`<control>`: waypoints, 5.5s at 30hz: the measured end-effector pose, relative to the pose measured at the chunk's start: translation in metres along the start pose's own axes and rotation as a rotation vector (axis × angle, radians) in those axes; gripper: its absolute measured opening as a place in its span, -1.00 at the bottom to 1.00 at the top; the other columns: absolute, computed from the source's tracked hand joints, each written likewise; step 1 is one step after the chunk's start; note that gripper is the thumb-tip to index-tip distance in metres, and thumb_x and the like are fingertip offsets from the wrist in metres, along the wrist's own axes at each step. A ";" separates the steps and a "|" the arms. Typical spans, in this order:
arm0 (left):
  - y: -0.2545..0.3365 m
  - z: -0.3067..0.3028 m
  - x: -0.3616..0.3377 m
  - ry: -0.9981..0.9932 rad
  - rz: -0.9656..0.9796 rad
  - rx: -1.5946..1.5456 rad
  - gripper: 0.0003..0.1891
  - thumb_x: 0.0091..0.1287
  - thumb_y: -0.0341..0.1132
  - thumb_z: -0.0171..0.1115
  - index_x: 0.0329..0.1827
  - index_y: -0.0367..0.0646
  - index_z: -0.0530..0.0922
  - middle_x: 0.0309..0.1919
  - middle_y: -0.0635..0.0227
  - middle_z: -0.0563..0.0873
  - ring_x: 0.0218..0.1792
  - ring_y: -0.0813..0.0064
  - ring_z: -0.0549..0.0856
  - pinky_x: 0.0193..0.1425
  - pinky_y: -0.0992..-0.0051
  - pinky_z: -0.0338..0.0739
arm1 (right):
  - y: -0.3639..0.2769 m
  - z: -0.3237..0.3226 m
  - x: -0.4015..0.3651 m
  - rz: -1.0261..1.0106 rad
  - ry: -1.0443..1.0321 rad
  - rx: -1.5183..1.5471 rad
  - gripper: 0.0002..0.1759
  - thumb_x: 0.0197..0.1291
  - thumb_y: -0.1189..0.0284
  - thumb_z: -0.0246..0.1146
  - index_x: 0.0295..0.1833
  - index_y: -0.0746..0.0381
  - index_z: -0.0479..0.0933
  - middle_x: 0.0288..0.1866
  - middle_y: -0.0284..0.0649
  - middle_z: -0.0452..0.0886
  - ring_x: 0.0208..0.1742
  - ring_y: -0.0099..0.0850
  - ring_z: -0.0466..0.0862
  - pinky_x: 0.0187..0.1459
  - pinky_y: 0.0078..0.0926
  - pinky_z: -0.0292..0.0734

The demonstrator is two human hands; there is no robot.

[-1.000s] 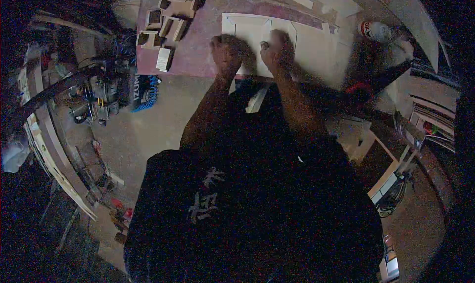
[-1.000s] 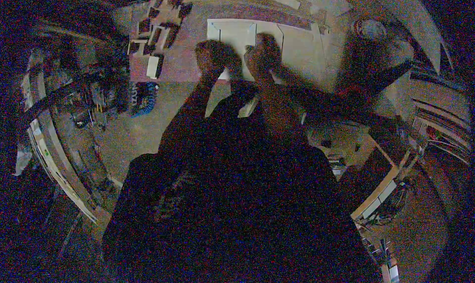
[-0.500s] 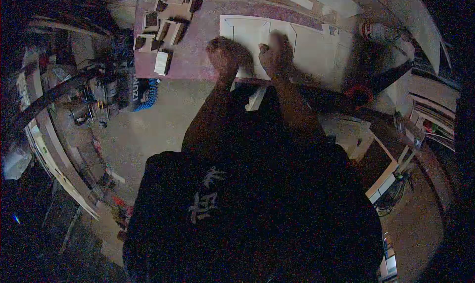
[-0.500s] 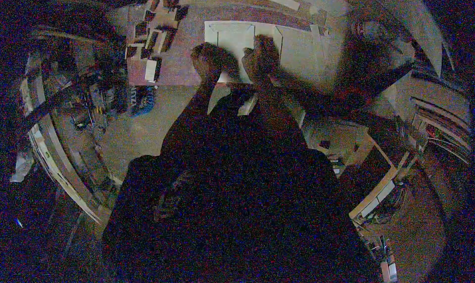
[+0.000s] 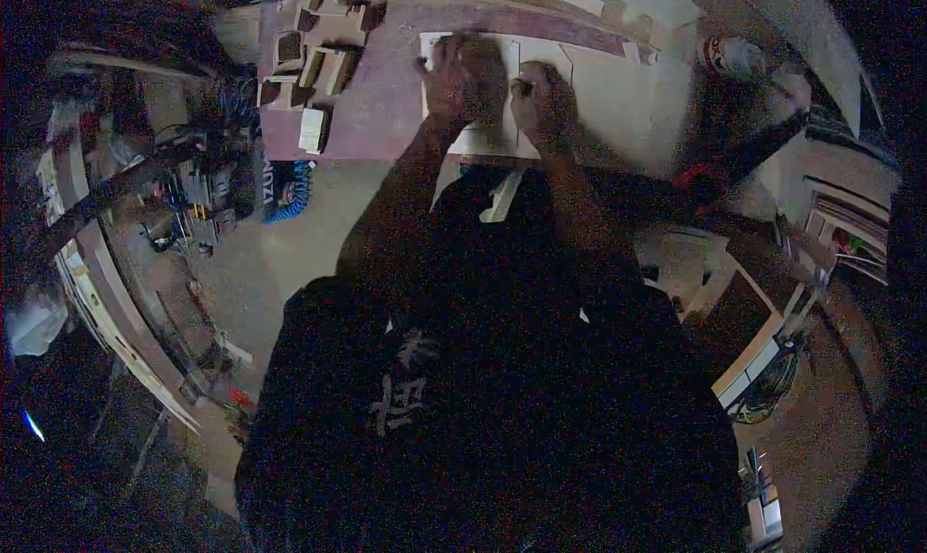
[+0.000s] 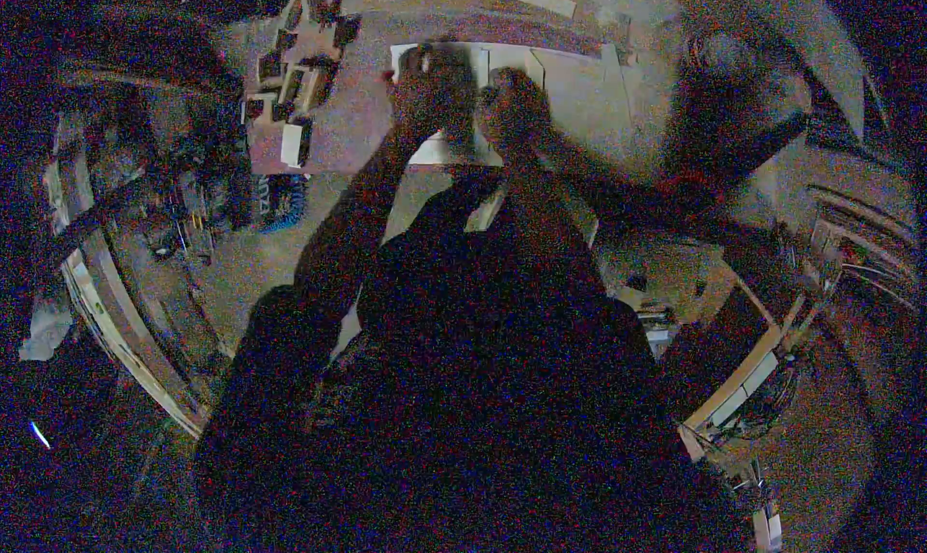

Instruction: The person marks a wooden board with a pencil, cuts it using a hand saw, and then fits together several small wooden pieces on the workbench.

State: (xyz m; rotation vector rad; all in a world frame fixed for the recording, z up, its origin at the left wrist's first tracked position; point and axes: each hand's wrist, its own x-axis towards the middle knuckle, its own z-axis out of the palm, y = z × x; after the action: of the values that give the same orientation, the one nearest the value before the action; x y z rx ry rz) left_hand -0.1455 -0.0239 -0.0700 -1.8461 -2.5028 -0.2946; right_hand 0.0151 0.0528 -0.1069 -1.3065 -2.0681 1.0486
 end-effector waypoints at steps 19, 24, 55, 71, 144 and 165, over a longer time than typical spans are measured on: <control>0.016 0.034 0.026 0.040 -0.113 -0.132 -0.50 0.26 0.06 0.19 0.22 0.07 0.54 0.29 0.40 0.46 0.43 0.25 0.30 0.29 -0.68 -0.16 | 0.019 -0.011 0.041 -0.373 0.007 -0.343 -0.90 -0.17 0.49 0.34 -0.44 0.18 0.58 -0.46 -0.10 0.62 -0.40 -0.06 0.66 -0.27 -0.13 0.56; 0.014 0.050 0.029 -0.092 -0.116 0.089 -0.49 0.22 0.11 0.21 0.21 0.16 0.57 0.29 0.39 0.47 0.43 0.25 0.29 0.30 -0.70 -0.21 | -0.006 -0.023 0.039 -0.276 -0.048 -0.279 -0.89 -0.19 0.50 0.33 -0.44 0.19 0.57 -0.44 -0.12 0.62 -0.33 -0.05 0.66 -0.22 -0.14 0.56; 0.033 0.059 0.054 0.160 -0.103 -0.093 -0.45 0.22 0.02 0.21 0.33 0.27 0.52 0.37 0.30 0.45 0.40 0.19 0.38 0.32 -0.49 -0.04 | 0.016 -0.020 0.029 -0.310 -0.017 -0.353 -0.76 0.00 0.33 0.35 -0.25 0.22 0.60 -0.37 -0.05 0.63 -0.33 -0.05 0.64 -0.23 -0.17 0.55; -0.054 -0.016 -0.139 -0.117 -0.176 -0.464 -0.66 0.36 -0.27 0.19 0.13 -0.26 0.54 -0.02 0.04 0.65 0.04 0.00 0.57 0.16 0.10 0.45 | -0.022 -0.050 -0.047 -0.252 -0.164 -0.244 -0.50 0.00 0.34 0.41 0.10 0.22 0.54 -0.10 -0.05 0.62 -0.13 -0.11 0.67 -0.07 -0.19 0.59; -0.071 0.047 -0.078 0.031 -0.081 -0.285 -0.76 0.15 -0.12 0.29 -0.32 -0.11 0.66 -0.29 0.15 0.73 -0.20 0.05 0.69 -0.02 0.10 0.56 | -0.069 -0.017 -0.057 -0.064 -0.114 -0.407 -0.36 0.01 0.37 0.38 0.23 0.34 0.42 0.06 0.03 0.63 0.07 -0.03 0.64 0.15 -0.13 0.55; -0.096 0.025 -0.074 0.015 -0.260 -0.341 -0.74 0.12 -0.13 0.32 -0.24 -0.10 0.64 -0.32 0.14 0.70 -0.16 0.02 0.65 -0.09 0.10 0.54 | -0.086 -0.006 -0.051 -0.116 -0.036 -0.327 -0.52 -0.01 0.43 0.40 0.07 0.32 0.53 -0.05 0.00 0.65 -0.04 -0.04 0.66 0.01 -0.13 0.59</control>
State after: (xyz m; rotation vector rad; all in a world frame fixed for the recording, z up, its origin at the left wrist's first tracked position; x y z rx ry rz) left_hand -0.2116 -0.1173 -0.1172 -1.5924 -2.8263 -0.7820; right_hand -0.0044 -0.0125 -0.0339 -1.3049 -2.3853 0.7087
